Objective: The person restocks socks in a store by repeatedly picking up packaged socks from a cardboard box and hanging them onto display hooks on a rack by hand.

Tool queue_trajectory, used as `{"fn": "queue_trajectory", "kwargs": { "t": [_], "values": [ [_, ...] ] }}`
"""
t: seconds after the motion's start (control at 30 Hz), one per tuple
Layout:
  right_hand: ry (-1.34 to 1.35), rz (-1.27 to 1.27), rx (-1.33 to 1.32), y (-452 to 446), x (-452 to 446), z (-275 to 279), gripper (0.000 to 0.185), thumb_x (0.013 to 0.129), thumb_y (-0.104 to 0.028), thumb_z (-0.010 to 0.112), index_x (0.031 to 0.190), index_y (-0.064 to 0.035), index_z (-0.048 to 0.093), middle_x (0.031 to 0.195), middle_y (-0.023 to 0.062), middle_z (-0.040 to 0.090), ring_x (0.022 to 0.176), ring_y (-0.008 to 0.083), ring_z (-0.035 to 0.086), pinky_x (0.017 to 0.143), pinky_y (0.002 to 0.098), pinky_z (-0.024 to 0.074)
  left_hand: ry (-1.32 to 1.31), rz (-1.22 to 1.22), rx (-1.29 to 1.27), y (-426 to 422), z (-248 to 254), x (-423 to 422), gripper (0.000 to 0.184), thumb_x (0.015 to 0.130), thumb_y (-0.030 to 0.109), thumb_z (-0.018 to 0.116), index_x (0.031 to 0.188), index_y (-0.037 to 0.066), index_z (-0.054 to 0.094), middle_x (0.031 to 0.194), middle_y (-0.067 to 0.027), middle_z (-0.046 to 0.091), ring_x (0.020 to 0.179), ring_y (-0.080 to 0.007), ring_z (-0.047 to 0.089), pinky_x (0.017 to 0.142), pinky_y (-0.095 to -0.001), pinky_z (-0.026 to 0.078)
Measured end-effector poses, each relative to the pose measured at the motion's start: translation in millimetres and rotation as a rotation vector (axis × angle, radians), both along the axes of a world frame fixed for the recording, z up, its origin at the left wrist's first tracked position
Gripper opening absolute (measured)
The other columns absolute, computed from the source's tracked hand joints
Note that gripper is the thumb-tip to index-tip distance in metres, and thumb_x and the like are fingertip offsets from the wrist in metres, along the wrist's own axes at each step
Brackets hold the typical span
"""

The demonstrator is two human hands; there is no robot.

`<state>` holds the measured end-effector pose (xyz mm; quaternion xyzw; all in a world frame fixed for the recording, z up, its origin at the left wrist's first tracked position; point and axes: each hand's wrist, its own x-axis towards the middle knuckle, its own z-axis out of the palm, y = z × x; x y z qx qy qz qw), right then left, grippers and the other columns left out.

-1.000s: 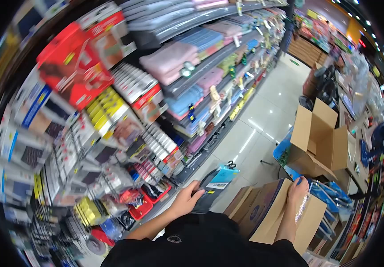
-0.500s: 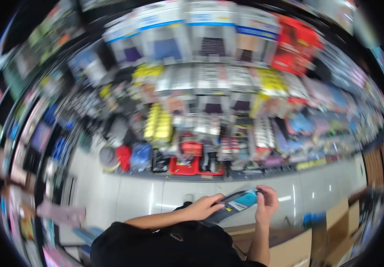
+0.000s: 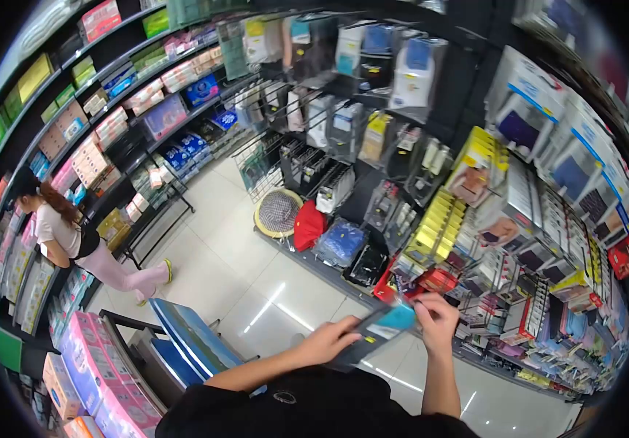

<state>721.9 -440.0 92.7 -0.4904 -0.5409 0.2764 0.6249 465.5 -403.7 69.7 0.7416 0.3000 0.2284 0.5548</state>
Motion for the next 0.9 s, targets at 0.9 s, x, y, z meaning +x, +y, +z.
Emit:
{"fn": "queue_trajectory", "kwargs": {
  "t": [0.9],
  "values": [
    [0.456, 0.330, -0.119, 359.9, -197.6, 36.5, 0.021, 0.091, 0.003, 0.062, 0.106, -0.0007, 0.048, 0.108, 0.0108, 0.064, 0.099, 0.0119, 0.061, 0.084, 0.0247, 0.0492, -0.517, 0.844, -0.129, 309.1, 62.6, -172.3, 0.028, 0.092, -0.001, 0.062, 0.117, -0.002, 0.051, 0.102, -0.0154, 0.070, 0.089, -0.0157, 0.068, 0.077, -0.0271, 0.054]
  ]
}}
